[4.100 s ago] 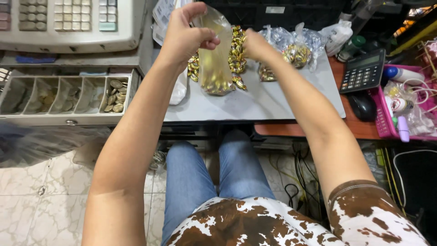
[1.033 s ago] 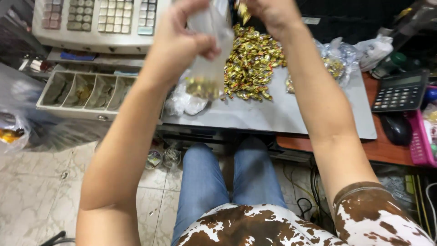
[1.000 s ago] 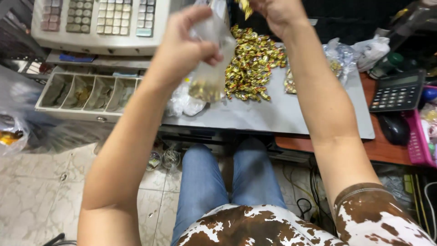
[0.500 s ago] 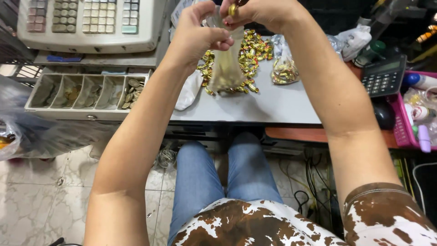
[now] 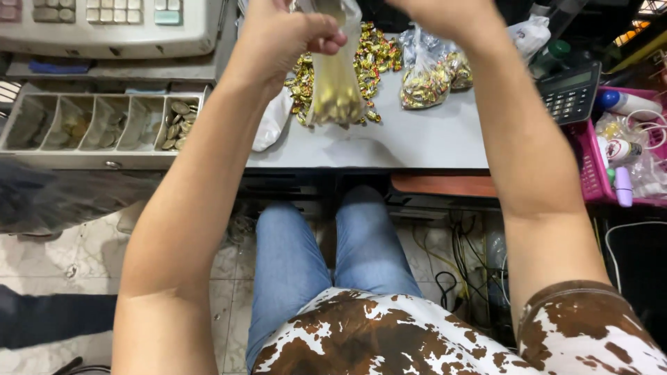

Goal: Bagging small gold-wrapped candies from a pile into plastic bags at a checkout counter

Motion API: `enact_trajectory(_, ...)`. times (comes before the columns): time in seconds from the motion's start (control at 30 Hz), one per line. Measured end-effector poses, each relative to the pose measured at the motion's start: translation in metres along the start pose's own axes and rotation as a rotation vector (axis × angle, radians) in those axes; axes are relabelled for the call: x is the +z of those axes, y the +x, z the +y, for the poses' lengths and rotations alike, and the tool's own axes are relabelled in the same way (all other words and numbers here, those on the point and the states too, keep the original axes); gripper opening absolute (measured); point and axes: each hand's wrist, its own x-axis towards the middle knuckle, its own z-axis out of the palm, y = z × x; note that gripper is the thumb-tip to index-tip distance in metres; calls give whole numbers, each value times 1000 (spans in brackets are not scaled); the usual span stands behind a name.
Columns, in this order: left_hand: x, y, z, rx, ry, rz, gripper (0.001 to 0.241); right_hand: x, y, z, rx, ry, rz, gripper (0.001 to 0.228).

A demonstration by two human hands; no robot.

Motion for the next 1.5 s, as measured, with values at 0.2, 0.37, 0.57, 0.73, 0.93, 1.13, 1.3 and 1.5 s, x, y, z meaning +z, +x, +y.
enact_trajectory(0.2,11,-4,12,5,66,-55,9,92,-61,-35,283,-42,-385,102)
enact_trajectory(0.37,17,5,-5,144,25,-48,42,185,-47,36,-192,-403,144,30)
enact_trajectory(0.57,-1,7,-11,93,25,-54,59,174,4,79,38,-69,-102,13)
enact_trajectory(0.73,-1,21,-34,-14,-33,-5,75,69,16,39,292,316,-181,18)
enact_trajectory(0.93,20,32,-49,-45,-28,-21,66,-4,11,-10,200,716,-37,16)
enact_trajectory(1.13,28,30,-47,-41,-77,-40,63,22,35,-33,73,270,141,23)
enact_trajectory(1.3,18,21,-35,-60,-57,-26,62,38,44,-59,214,830,35,22)
enact_trajectory(1.5,11,17,-30,-106,-73,-23,42,40,50,-61,196,1103,-85,19)
